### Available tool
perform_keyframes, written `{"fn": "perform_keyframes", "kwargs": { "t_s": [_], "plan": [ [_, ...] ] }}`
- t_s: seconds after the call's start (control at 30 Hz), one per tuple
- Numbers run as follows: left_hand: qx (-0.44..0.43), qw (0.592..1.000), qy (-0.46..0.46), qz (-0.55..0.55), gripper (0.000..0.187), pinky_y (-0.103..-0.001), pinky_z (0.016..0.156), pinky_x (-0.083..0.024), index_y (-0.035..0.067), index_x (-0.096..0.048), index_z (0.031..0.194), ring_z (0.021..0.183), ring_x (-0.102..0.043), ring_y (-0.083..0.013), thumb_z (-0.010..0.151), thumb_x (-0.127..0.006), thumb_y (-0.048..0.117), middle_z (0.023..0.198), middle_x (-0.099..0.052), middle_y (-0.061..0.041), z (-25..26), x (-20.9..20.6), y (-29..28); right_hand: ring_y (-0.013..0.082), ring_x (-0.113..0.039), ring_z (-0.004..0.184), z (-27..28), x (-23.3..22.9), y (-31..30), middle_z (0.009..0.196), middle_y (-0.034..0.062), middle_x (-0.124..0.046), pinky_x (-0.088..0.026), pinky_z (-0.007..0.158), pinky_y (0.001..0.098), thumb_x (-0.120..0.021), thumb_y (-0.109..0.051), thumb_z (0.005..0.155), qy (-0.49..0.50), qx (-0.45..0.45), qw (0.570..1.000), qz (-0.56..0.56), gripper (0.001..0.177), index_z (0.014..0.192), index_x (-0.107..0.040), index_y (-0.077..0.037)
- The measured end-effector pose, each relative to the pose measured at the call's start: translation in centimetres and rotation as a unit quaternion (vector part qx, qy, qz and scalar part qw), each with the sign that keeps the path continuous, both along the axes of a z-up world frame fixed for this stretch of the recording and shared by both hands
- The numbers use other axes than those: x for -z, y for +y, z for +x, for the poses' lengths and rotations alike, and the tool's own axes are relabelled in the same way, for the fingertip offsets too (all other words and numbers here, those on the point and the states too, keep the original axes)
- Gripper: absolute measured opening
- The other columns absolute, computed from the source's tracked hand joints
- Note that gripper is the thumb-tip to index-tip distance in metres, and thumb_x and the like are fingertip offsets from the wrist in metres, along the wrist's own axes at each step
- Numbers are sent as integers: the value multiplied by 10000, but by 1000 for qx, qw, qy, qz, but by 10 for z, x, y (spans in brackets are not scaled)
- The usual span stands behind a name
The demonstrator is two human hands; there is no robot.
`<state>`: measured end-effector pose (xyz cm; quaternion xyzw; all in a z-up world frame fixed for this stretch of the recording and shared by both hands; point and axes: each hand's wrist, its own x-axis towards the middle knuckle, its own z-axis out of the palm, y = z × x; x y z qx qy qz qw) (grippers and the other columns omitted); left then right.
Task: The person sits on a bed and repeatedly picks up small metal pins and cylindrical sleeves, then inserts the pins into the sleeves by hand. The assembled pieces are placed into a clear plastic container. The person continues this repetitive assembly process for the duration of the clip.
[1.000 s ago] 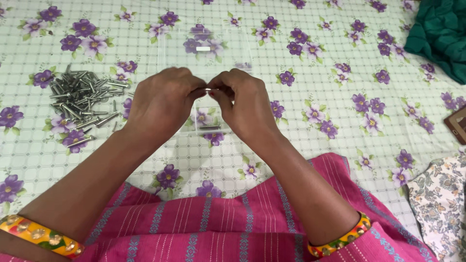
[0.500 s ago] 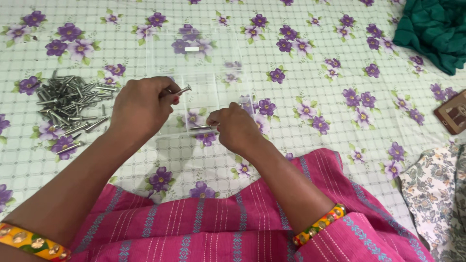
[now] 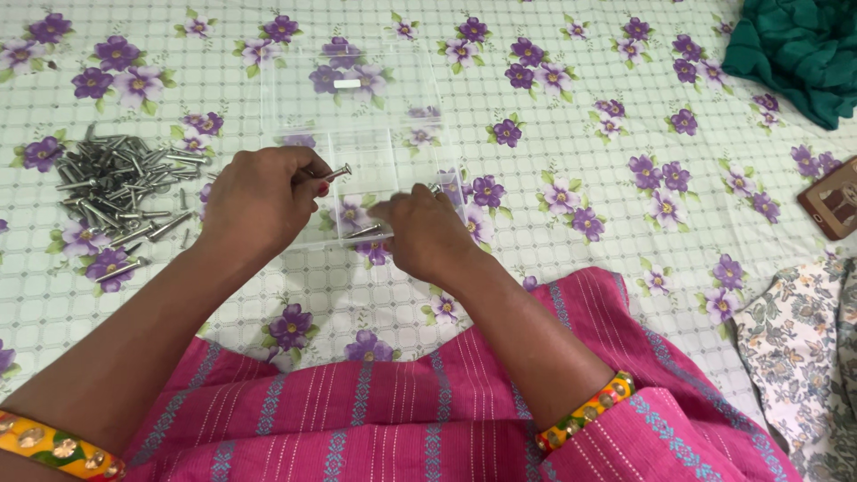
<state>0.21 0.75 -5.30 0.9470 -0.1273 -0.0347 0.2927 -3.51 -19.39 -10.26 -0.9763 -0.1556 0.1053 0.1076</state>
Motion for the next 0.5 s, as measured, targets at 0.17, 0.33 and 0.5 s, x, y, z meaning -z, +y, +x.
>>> {"fn": "perform_keyframes", "kwargs": {
  "t_s": [0.17, 0.33, 0.5],
  "plan": [
    [15, 1000, -19, 1, 117, -397, 682, -575, 111, -794, 987, 726, -750, -230, 907, -711, 127, 849, -786, -75, 0, 0, 0, 282, -436, 1325, -2, -13, 8, 1356, 18, -573, -331, 1143, 547, -747, -307, 872, 63, -2, 996, -57, 509, 1357, -609, -237],
    [19, 999, -27, 4, 121, -392, 678, -576, 119, -795, 995, 720, -748, -225, 914, -706, 127, 854, -785, -71, 0, 2, 1, 294, -431, 1352, -3, -14, 8, 1329, 53, -589, -299, 1180, 571, -750, -334, 897, 80, 4, 994, -69, 496, 1353, -616, -191],
    [22, 999, -25, 8, 122, -397, 669, -572, 135, -801, 991, 717, -742, -228, 898, -724, 150, 850, -785, -66, -1, 1, 0, 313, -425, 1333, -3, -10, 7, 1334, 76, -568, -294, 1139, 596, -780, -327, 840, 69, 6, 996, -49, 515, 1288, -630, -122]
  ]
}}
